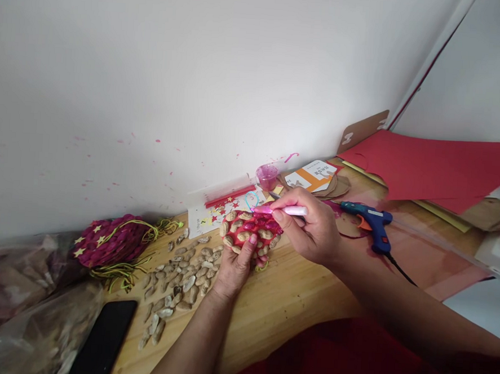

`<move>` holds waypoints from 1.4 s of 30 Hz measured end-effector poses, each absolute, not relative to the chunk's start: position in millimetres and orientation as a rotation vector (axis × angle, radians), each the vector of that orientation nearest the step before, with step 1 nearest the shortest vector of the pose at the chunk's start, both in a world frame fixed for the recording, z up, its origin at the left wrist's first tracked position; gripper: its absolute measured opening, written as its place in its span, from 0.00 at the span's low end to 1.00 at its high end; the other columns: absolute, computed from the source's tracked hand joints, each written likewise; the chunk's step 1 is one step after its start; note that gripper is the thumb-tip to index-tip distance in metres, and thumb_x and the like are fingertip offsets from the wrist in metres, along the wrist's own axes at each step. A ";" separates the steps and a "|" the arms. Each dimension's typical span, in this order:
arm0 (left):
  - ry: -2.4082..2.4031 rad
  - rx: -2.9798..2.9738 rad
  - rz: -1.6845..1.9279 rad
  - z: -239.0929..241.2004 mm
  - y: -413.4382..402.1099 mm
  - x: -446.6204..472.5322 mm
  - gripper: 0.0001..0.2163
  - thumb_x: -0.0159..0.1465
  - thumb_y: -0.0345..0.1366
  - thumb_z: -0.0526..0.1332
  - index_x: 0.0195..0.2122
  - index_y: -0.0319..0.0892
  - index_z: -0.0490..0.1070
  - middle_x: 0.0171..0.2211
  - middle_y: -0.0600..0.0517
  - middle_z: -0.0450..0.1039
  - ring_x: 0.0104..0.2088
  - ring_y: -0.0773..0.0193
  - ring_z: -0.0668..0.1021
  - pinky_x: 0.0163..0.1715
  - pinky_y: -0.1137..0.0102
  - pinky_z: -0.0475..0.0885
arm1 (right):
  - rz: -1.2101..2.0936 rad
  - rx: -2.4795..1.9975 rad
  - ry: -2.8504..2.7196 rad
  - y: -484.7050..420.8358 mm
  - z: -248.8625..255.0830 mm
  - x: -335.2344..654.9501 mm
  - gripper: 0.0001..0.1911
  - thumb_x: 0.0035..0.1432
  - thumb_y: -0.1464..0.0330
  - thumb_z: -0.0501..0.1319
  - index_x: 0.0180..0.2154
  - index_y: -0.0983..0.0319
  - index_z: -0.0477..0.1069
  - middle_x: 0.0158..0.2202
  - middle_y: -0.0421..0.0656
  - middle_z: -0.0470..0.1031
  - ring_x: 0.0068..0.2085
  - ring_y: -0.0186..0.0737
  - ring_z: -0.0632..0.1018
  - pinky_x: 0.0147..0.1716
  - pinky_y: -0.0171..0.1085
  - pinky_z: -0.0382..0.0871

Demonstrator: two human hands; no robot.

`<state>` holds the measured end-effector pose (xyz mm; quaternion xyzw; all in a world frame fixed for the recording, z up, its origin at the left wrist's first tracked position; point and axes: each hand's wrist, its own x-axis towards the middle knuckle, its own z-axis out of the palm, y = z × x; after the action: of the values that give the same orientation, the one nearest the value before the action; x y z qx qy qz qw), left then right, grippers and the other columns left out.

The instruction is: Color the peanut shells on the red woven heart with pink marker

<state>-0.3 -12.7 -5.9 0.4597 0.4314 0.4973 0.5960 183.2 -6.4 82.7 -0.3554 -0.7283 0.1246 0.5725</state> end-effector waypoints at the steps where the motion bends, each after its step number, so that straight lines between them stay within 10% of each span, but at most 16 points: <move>1: 1.005 1.068 1.154 -6.0 -12.8 -0.5 0.24 0.59 0.59 0.70 0.39 0.42 0.70 0.25 0.53 0.76 0.21 0.62 0.78 0.19 0.69 0.74 | 0.284 -0.816 -1.723 -5.2 81.8 183.1 0.02 0.68 0.69 0.62 0.39 0.58 0.72 0.35 0.43 0.78 0.36 0.41 0.77 0.37 0.42 0.69; 42: 0.990 1.081 1.079 -10.7 -11.1 -3.9 0.23 0.63 0.58 0.68 0.31 0.40 0.73 0.19 0.51 0.74 0.17 0.64 0.75 0.15 0.72 0.68 | 0.679 -0.896 -1.532 10.9 61.5 185.9 0.09 0.70 0.60 0.62 0.38 0.58 0.71 0.30 0.38 0.69 0.30 0.36 0.69 0.31 0.37 0.63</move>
<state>-3.9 -11.1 -10.7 0.4690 0.4296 0.4679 0.6136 185.9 10.9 61.5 -0.3834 -0.6558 0.2906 0.5818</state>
